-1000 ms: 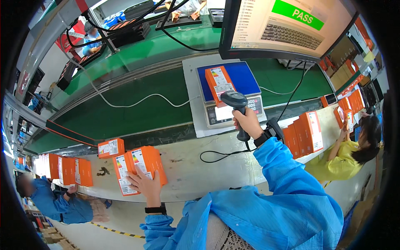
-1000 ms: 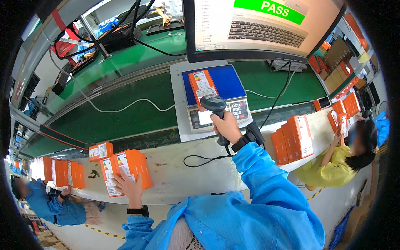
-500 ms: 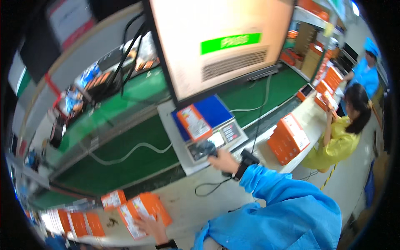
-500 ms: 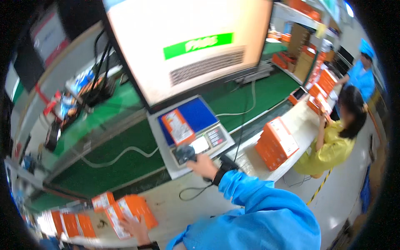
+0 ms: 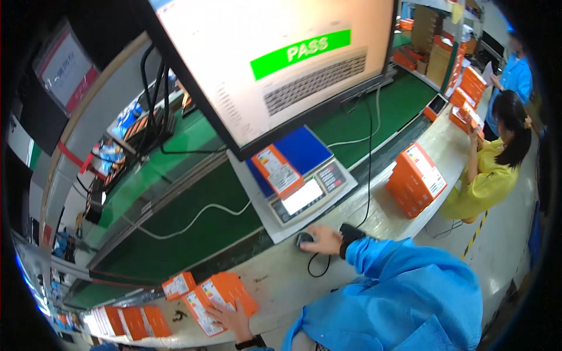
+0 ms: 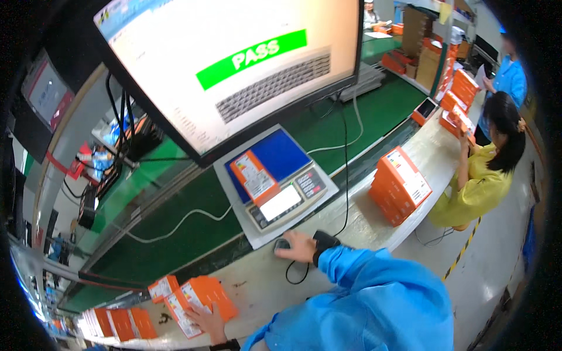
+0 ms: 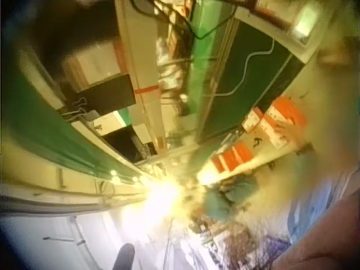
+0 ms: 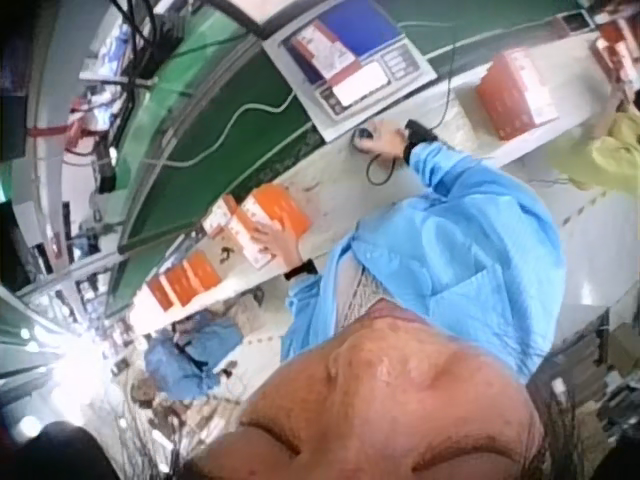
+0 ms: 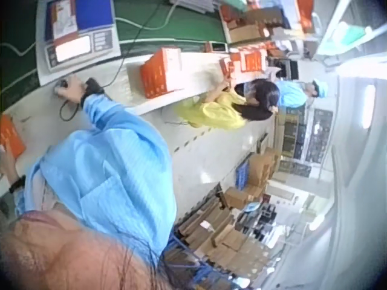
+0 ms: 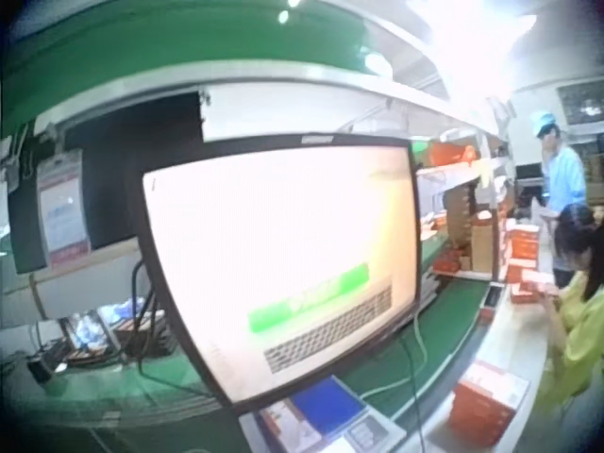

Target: The worker scans barcodes on product boxes, weighs them on an electronic scale, and monitors a computer screen for confirmation.

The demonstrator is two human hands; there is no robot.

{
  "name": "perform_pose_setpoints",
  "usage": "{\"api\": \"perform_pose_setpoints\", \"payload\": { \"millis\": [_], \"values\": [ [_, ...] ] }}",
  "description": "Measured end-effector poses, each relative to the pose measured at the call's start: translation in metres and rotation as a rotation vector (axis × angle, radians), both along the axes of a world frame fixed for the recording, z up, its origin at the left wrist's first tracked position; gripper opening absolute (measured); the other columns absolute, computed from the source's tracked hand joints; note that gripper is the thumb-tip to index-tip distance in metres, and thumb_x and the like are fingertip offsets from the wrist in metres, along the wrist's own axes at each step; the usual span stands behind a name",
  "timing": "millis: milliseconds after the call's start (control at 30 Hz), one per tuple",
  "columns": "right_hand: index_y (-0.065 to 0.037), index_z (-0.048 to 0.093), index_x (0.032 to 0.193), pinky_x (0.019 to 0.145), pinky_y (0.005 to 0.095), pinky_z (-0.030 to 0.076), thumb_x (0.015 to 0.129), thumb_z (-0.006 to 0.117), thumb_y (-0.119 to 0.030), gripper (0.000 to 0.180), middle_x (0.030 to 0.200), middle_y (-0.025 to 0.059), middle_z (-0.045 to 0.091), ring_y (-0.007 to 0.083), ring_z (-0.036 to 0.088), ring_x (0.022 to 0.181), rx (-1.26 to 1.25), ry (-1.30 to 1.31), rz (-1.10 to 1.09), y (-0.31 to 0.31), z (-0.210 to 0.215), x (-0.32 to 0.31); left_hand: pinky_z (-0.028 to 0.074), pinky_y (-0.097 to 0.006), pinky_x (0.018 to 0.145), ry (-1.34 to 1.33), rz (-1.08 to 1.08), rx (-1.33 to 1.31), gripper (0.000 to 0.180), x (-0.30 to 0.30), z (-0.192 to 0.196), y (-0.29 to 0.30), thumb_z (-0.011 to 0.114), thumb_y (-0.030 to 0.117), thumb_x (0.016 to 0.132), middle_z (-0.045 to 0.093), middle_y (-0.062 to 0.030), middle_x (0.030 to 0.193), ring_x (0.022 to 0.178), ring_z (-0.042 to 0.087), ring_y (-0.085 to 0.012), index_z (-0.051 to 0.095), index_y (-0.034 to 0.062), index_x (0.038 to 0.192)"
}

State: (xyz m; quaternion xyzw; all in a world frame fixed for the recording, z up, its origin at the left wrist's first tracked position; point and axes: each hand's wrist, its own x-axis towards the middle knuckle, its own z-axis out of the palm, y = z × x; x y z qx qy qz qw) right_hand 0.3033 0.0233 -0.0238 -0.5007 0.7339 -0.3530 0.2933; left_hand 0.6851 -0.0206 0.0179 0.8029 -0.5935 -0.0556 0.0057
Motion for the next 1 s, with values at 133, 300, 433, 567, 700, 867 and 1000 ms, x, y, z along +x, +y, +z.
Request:
{"api": "perform_pose_setpoints", "payload": {
  "millis": [133,300,433,567,700,867,1000],
  "values": [
    [0.0,0.055,0.109,0.083,0.0451,0.042,0.072,0.073,-0.033,0.053,0.099,0.0198,0.056,0.037,0.052,0.096,-0.533,0.307,-0.206,-0.066,0.052,-0.03,0.011,-0.061,0.107,-0.034,-0.062,-0.057,0.094,-0.004,0.002,0.003,0.062,0.045,0.079,0.004,-0.03,0.149,0.139,0.004,-0.0436,0.012,0.0015,0.146],
    [-0.002,0.054,0.111,0.086,0.0463,0.04,0.07,0.073,-0.035,0.056,0.109,0.0205,0.052,0.0379,0.049,0.101,-0.614,0.417,-0.354,-0.143,0.094,-0.031,0.015,-0.066,0.103,0.081,-0.19,-0.135,0.093,0.0,-0.001,-0.003,0.046,0.062,0.084,0.011,-0.0358,0.145,0.136,0.009,-0.0497,0.016,-0.0023,0.144],
    [-0.003,0.053,0.113,0.088,0.0461,0.038,0.072,0.071,-0.034,0.054,0.111,0.0199,0.051,0.0375,0.048,0.103,-0.612,0.376,-0.33,-0.145,0.098,-0.012,0.015,-0.064,0.104,-0.106,-0.139,-0.08,0.093,0.008,-0.011,-0.005,0.046,0.063,0.084,0.012,-0.0335,0.146,0.136,0.01,-0.0487,0.016,-0.0017,0.144],
    [-0.004,0.054,0.114,0.086,0.0463,0.039,0.072,0.07,-0.028,0.051,0.109,0.0203,0.051,0.0371,0.048,0.101,-0.632,0.296,-0.29,-0.131,0.091,-0.009,0.014,-0.063,0.105,-0.075,-0.105,-0.116,0.092,0.013,-0.02,-0.003,0.047,0.062,0.084,0.011,-0.0311,0.147,0.137,0.012,-0.0472,0.017,-0.0005,0.145],
    [-0.006,0.055,0.113,0.083,0.0452,0.04,0.071,0.068,-0.024,0.048,0.107,0.0191,0.052,0.0359,0.05,0.099,-0.602,0.272,-0.297,-0.112,0.08,-0.012,0.015,-0.063,0.105,-0.077,-0.109,-0.098,0.092,0.016,-0.021,-0.004,0.048,0.062,0.083,0.011,-0.031,0.147,0.137,0.012,-0.0466,0.017,0.0003,0.145],
    [-0.008,0.054,0.111,0.082,0.044,0.042,0.071,0.069,-0.019,0.044,0.106,0.0187,0.053,0.0366,0.05,0.099,-0.538,0.21,-0.3,-0.076,0.057,-0.012,0.017,-0.064,0.103,-0.103,-0.117,-0.116,0.093,0.017,-0.021,-0.003,0.051,0.06,0.082,0.015,-0.0313,0.146,0.136,0.013,-0.0467,0.016,0.0009,0.145],
    [-0.006,0.053,0.111,0.083,0.045,0.043,0.072,0.068,-0.019,0.044,0.103,0.0195,0.053,0.0375,0.05,0.1,-0.37,0.205,-0.279,-0.045,0.032,-0.012,0.019,-0.065,0.103,-0.068,-0.138,-0.143,0.093,0.021,-0.026,-0.003,0.051,0.059,0.082,0.017,-0.0314,0.145,0.136,0.014,-0.0467,0.016,0.001,0.145]
  ]
}}
